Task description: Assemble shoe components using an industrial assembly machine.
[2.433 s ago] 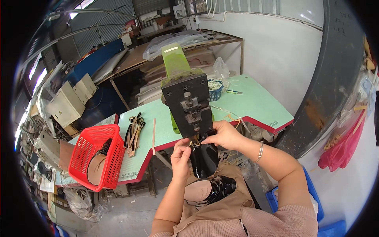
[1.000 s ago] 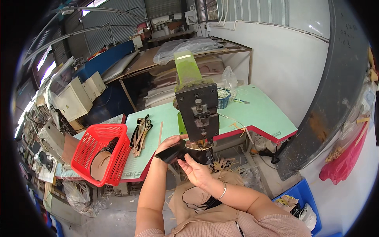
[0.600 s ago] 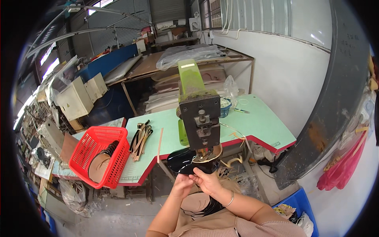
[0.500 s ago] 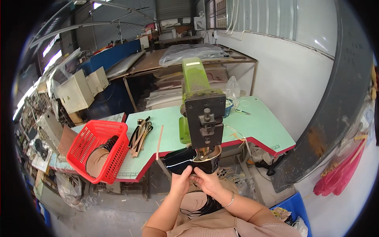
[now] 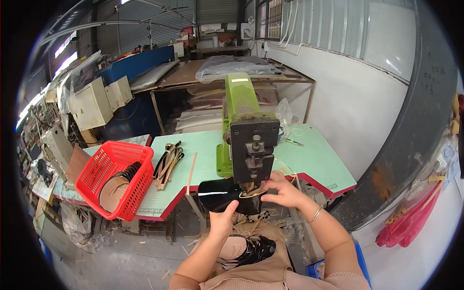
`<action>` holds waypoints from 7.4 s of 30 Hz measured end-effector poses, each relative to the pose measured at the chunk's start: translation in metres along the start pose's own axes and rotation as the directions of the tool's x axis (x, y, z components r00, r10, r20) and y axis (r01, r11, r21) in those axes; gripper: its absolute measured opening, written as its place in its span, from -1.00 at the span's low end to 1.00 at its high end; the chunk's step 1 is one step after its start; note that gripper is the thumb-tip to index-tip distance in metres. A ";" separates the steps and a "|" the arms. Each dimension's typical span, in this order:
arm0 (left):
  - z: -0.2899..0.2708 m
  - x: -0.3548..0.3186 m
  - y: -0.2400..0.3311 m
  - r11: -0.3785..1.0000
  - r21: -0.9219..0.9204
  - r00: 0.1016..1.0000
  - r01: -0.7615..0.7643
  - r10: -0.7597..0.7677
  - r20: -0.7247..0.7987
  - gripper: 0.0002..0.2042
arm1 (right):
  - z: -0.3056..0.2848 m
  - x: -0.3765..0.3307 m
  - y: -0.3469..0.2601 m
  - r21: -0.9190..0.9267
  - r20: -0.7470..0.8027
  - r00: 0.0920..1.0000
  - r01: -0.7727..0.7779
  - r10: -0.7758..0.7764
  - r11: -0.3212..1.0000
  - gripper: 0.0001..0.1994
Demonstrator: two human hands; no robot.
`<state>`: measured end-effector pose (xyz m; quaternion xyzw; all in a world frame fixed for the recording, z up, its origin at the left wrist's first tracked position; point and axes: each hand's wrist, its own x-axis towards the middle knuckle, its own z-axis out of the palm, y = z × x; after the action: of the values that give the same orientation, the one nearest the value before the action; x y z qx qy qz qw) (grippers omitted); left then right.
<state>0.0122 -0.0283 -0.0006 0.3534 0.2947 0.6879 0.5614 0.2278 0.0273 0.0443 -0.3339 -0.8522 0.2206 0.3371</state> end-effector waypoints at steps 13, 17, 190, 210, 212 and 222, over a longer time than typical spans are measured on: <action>-0.004 0.002 0.023 0.980 -0.158 0.991 0.123 -0.112 0.074 -0.66 | -0.007 0.020 -0.023 0.085 0.001 0.999 0.044 -0.044 0.995 -0.75; -0.020 0.012 0.026 0.972 -0.179 0.985 0.150 -0.132 0.111 -0.62 | 0.000 0.022 -0.029 0.167 0.028 0.995 -0.097 0.093 0.981 -0.70; -0.048 0.084 0.048 0.777 0.505 0.670 -0.377 -0.148 0.727 -0.76 | 0.005 0.049 -0.047 0.024 0.046 0.996 0.072 -0.073 0.997 -0.46; -0.056 0.075 0.039 0.979 0.197 0.789 0.056 -0.164 0.592 -0.87 | -0.011 0.046 -0.050 0.332 0.242 0.968 -0.145 0.065 0.932 -0.39; -0.058 0.074 0.040 0.980 0.194 0.792 0.048 -0.156 0.590 -0.88 | -0.008 0.047 -0.051 0.375 0.229 0.972 -0.132 0.046 0.918 -0.39; -0.018 0.048 0.046 0.889 0.419 0.821 -0.183 -0.096 0.562 -0.86 | -0.038 0.050 -0.027 0.272 0.312 0.935 -0.256 0.166 0.927 -0.56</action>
<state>-0.0339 0.0094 0.0332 0.6701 0.2581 0.4752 0.5085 0.2161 0.0503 0.1074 -0.3326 -0.8052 0.4320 0.2334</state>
